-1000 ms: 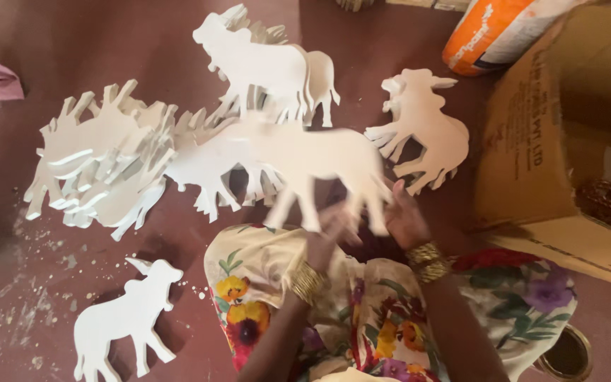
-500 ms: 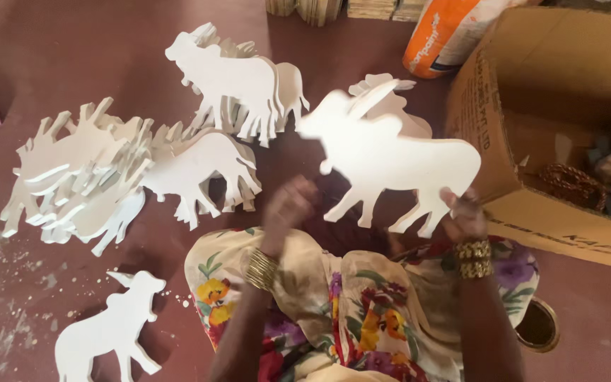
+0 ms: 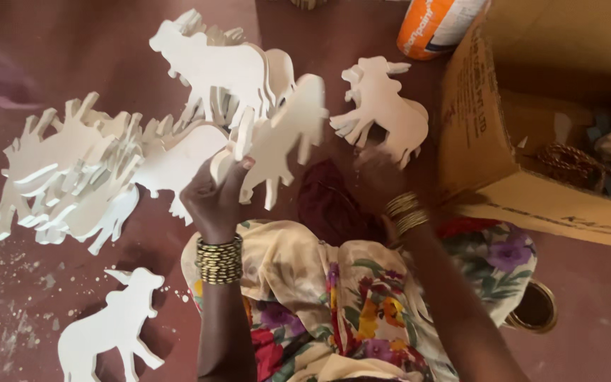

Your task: The person sits on the floor and wipes white animal-shaped cutouts one at a time with a maroon cloth, then stacks the wiped pieces with a pile of finished cutouts. Some cutouts have painted black decorative patterns, and the person handles pieces from a cardboard box beside them.

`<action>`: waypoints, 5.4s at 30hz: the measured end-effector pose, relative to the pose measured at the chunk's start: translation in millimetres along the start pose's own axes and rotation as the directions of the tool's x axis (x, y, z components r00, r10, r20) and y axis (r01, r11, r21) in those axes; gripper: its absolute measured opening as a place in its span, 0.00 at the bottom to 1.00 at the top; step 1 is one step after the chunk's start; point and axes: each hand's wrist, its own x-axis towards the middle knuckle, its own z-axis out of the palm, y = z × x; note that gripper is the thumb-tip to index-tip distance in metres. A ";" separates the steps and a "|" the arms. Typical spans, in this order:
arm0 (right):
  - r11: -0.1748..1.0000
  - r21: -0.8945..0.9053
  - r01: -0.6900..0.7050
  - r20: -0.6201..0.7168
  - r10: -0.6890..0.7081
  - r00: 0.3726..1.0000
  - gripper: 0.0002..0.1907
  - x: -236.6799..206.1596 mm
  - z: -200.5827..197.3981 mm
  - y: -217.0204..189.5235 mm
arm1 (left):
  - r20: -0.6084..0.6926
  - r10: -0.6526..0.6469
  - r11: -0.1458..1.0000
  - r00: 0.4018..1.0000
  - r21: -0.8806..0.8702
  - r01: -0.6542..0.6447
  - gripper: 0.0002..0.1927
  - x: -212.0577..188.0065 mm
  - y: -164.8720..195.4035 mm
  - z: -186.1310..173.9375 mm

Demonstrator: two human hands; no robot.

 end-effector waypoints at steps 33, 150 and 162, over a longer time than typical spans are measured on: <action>0.938 0.058 0.341 -0.373 -0.297 0.879 0.33 -5.0 74.3 -35.7 | 0.194 -0.099 0.994 0.976 -0.035 0.108 0.19 -65.9 -68.4 73.3; 0.549 0.823 0.145 -0.467 0.510 0.722 0.16 37.8 -18.1 98.7 | 0.482 -0.411 0.699 0.773 -0.377 0.607 0.33 -100.8 -105.2 303.8; 0.503 0.864 -0.014 -0.424 0.744 0.516 0.32 74.5 -15.5 104.4 | 0.538 -0.445 0.458 0.716 -0.550 0.698 0.36 -86.3 -119.9 328.3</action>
